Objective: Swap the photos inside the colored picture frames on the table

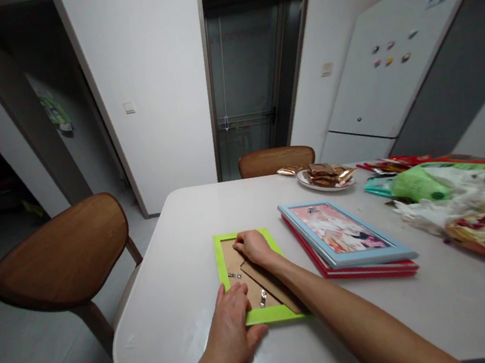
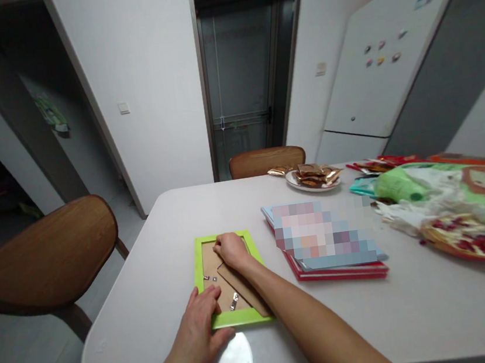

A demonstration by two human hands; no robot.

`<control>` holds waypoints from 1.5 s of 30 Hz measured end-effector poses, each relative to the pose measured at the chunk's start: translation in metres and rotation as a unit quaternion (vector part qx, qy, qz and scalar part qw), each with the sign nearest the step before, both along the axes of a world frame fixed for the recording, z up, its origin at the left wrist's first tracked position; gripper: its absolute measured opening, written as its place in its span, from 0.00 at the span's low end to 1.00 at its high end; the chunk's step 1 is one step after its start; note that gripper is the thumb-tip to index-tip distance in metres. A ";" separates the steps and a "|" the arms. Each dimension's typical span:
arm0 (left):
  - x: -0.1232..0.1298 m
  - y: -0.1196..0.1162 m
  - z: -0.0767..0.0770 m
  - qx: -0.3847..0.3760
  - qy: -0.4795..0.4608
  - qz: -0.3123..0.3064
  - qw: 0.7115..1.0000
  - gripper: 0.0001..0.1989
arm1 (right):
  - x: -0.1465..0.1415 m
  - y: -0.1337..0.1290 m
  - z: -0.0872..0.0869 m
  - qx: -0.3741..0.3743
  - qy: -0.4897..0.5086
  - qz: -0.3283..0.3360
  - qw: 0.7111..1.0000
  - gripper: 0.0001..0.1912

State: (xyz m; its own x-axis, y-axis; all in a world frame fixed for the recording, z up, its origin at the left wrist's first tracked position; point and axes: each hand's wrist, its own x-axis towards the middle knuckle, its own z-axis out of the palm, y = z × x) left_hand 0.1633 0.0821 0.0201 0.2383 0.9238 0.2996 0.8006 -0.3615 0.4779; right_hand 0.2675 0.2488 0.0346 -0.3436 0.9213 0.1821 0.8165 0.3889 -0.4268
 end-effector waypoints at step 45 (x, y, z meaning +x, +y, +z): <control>0.119 0.053 0.080 -0.158 -0.610 -0.096 0.771 0.18 | 0.220 -0.019 0.090 -0.141 0.446 -0.124 0.875 0.30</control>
